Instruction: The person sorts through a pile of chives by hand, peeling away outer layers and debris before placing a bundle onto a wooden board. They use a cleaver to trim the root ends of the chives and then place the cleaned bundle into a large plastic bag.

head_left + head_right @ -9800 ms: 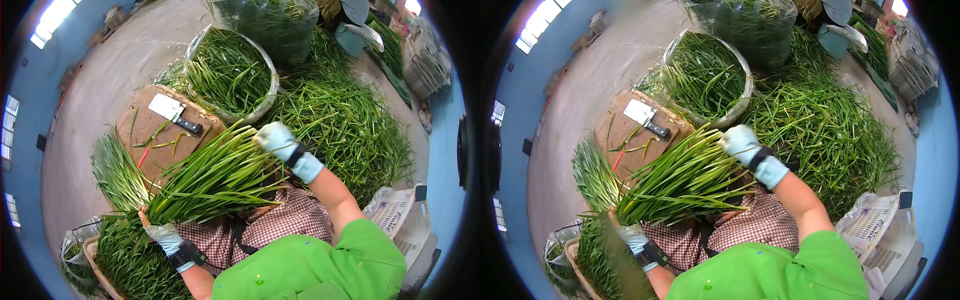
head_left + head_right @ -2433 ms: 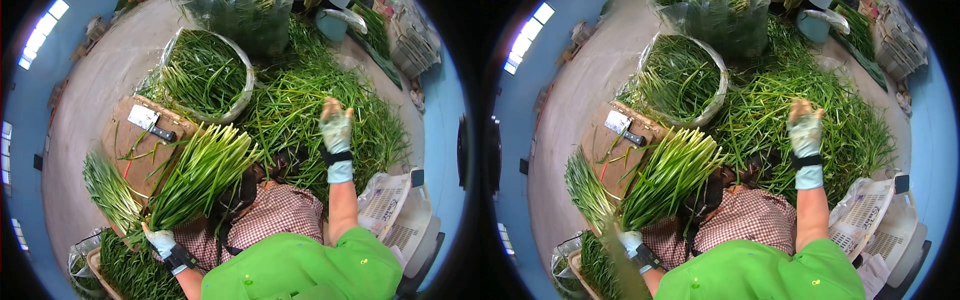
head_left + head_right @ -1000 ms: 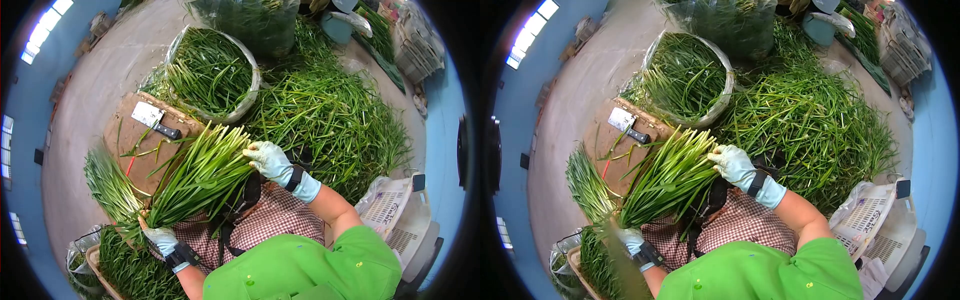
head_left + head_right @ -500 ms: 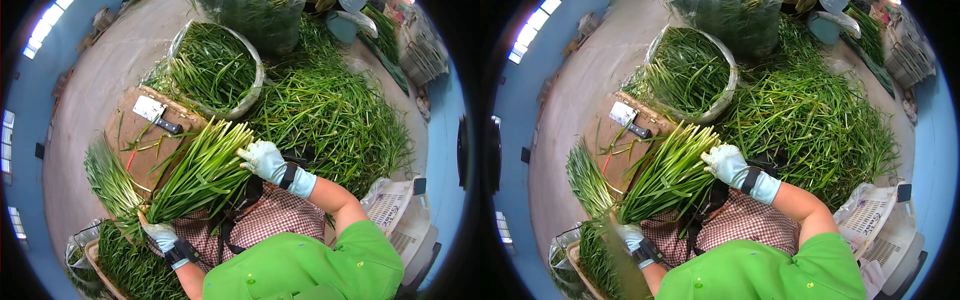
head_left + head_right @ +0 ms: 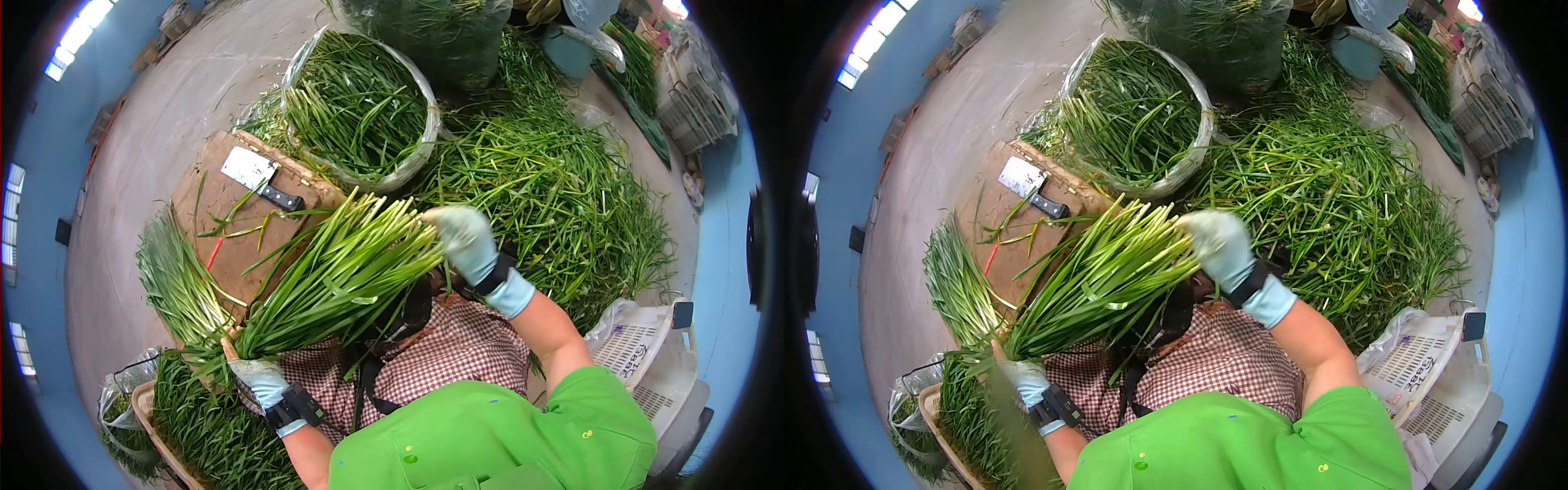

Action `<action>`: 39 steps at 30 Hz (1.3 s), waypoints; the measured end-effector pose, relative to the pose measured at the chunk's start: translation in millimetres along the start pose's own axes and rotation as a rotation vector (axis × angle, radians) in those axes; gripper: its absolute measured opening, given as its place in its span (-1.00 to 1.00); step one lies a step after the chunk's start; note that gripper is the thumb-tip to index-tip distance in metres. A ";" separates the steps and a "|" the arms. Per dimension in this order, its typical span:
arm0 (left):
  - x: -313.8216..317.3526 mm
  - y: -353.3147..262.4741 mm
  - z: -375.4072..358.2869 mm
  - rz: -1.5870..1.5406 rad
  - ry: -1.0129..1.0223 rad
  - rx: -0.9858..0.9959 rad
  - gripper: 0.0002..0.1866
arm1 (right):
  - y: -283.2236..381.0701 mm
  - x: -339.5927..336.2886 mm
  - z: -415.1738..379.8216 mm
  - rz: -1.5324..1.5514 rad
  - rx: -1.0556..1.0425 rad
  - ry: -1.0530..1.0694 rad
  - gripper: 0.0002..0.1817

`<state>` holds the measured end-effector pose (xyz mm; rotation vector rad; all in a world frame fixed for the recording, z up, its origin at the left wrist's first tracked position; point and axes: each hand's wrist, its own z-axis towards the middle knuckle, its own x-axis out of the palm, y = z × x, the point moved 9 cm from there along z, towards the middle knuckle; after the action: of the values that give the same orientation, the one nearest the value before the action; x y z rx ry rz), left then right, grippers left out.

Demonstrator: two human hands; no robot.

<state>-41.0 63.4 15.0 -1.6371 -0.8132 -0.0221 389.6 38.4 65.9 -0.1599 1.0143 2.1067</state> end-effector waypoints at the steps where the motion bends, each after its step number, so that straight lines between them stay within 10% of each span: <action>1: -2.4 0.4 1.8 0.009 0.011 0.003 -0.66 | -31.1 -22.5 2.5 0.150 0.268 -0.091 -0.88; 4: -2.4 0.1 -0.3 -0.015 -0.040 0.018 -0.63 | -131.9 -110.7 -27.3 0.063 0.631 -0.362 -0.78; 6: -3.5 1.0 0.0 -0.028 -0.050 0.011 -0.62 | -70.6 -136.6 2.7 -1.088 0.330 -0.289 -0.67; 10: -0.1 1.7 2.8 -0.066 -0.012 0.019 -0.61 | -65.8 -29.2 2.2 -0.049 0.409 0.217 -0.88; 14: 7.1 -8.9 0.9 -0.051 0.028 0.093 -0.64 | -25.1 82.8 -22.9 -0.028 0.302 0.977 -0.63; 28: 5.7 -12.9 -6.2 -0.108 0.072 0.074 -0.65 | -28.7 55.0 -43.4 0.166 0.664 0.671 -0.58; 39: 3.4 -8.2 0.5 -0.158 0.123 0.063 -0.67 | -20.5 88.7 -47.3 -0.181 0.442 1.106 -0.77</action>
<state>-42.8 65.6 23.4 -1.4938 -0.8383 -0.2051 332.9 65.3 -15.3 -1.2210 1.9539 1.4957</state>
